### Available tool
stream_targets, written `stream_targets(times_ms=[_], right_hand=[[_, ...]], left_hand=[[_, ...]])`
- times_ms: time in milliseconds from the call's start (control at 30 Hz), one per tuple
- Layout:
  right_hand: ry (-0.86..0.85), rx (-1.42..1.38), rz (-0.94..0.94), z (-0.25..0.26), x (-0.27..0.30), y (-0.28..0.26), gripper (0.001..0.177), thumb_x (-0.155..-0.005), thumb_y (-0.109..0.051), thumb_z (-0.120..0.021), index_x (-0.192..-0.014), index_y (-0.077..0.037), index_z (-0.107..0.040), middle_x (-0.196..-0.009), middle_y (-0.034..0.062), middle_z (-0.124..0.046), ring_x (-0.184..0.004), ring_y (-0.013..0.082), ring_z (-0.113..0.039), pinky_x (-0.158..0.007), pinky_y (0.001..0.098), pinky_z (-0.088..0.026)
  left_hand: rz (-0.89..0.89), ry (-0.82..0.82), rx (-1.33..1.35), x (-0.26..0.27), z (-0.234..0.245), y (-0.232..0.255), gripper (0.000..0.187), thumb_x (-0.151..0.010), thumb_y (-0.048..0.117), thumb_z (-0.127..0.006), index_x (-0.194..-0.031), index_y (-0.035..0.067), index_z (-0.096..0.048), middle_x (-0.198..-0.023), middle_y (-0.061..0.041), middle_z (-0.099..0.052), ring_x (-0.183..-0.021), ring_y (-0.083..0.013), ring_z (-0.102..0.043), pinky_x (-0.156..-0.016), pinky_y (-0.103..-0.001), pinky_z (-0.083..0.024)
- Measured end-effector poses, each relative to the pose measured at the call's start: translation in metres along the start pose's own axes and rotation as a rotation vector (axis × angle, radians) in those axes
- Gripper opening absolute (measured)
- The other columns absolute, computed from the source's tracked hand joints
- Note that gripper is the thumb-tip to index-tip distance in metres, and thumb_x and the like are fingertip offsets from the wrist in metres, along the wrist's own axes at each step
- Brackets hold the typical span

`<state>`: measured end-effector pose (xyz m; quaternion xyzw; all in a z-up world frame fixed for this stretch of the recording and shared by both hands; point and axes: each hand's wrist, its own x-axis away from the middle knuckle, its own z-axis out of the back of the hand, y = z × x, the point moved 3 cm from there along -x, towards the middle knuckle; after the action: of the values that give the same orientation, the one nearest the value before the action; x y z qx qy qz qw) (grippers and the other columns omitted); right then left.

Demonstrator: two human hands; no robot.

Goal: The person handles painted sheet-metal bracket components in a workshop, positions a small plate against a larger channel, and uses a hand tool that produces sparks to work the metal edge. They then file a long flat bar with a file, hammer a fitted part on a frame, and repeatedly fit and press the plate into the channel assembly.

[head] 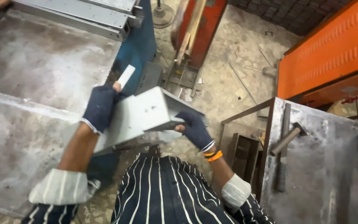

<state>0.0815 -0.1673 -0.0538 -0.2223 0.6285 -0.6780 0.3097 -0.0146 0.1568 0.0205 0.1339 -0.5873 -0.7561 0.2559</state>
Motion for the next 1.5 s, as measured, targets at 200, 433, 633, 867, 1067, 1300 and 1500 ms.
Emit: stream_targets(times_ms=[200, 433, 633, 867, 1067, 1300, 1500], right_hand=[[0.263, -0.097, 0.061, -0.017, 0.017, 0.018, 0.060, -0.100, -0.049, -0.066, -0.130, 0.002, -0.065, -0.111, 0.0071, -0.071, -0.097, 0.0115, -0.063, -0.073, 0.0273, -0.054], [0.306, 0.008, 0.040, -0.016, -0.023, -0.044, 0.059, -0.105, -0.054, -0.055, -0.127, -0.001, -0.068, -0.101, 0.0071, -0.073, -0.090, 0.0119, -0.064, -0.069, 0.0270, -0.053], [0.310, 0.103, 0.225, -0.014, -0.053, -0.080, 0.073, -0.105, -0.061, -0.055, -0.146, 0.000, -0.053, -0.139, 0.0147, -0.062, -0.131, 0.0252, -0.061, -0.113, 0.0377, -0.048], [0.438, 0.246, 0.305, -0.017, -0.093, -0.070, 0.126, -0.075, -0.061, -0.084, -0.165, -0.002, -0.019, -0.165, 0.0183, -0.037, -0.153, 0.0311, -0.042, -0.129, 0.0432, -0.036], [0.435, 0.035, 0.249, 0.000, -0.141, -0.038, 0.127, -0.069, -0.050, -0.094, -0.164, -0.005, -0.023, -0.161, 0.0140, -0.042, -0.150, 0.0276, -0.046, -0.128, 0.0417, -0.040], [0.356, -0.188, 0.283, 0.014, -0.154, -0.020, 0.116, -0.072, -0.027, -0.096, -0.163, -0.004, -0.029, -0.162, 0.0114, -0.045, -0.153, 0.0241, -0.044, -0.132, 0.0417, -0.036], [0.353, -0.261, 0.281, 0.017, -0.159, -0.015, 0.117, -0.067, -0.019, -0.100, -0.161, -0.001, -0.032, -0.156, 0.0121, -0.050, -0.147, 0.0240, -0.048, -0.128, 0.0402, -0.037]], left_hand=[[0.111, 0.086, -0.074, 0.037, -0.040, 0.045, 0.039, -0.102, 0.033, -0.057, -0.092, 0.000, -0.075, -0.071, -0.006, -0.070, -0.065, -0.0150, -0.059, -0.064, -0.035, -0.047], [0.112, 0.256, -0.265, 0.044, -0.037, 0.086, 0.038, -0.104, 0.034, -0.056, -0.095, 0.002, -0.076, -0.071, -0.013, -0.068, -0.064, -0.0237, -0.061, -0.065, -0.038, -0.046], [0.027, 0.270, -0.198, -0.005, -0.031, 0.052, 0.042, -0.105, 0.035, -0.058, -0.096, -0.003, -0.072, -0.072, -0.012, -0.068, -0.068, -0.0175, -0.058, -0.068, -0.036, -0.046], [-0.023, -0.115, -0.003, -0.057, -0.042, 0.078, 0.042, -0.104, 0.035, -0.055, -0.089, 0.002, -0.076, -0.073, 0.000, -0.066, -0.068, -0.0106, -0.053, -0.065, -0.031, -0.044], [0.017, -0.160, 0.072, -0.106, -0.053, 0.067, 0.040, -0.104, 0.033, -0.057, -0.086, 0.002, -0.075, -0.069, 0.000, -0.059, -0.062, -0.0105, -0.045, -0.059, -0.031, -0.039], [0.023, -0.128, 0.084, -0.117, -0.062, 0.082, 0.040, -0.104, 0.033, -0.058, -0.085, 0.003, -0.076, -0.069, 0.001, -0.058, -0.063, -0.0098, -0.046, -0.059, -0.030, -0.040], [-0.087, -0.104, 0.054, -0.116, -0.071, 0.067, 0.042, -0.105, 0.033, -0.056, -0.084, 0.000, -0.073, -0.071, 0.001, -0.063, -0.068, -0.0095, -0.053, -0.066, -0.029, -0.043]])
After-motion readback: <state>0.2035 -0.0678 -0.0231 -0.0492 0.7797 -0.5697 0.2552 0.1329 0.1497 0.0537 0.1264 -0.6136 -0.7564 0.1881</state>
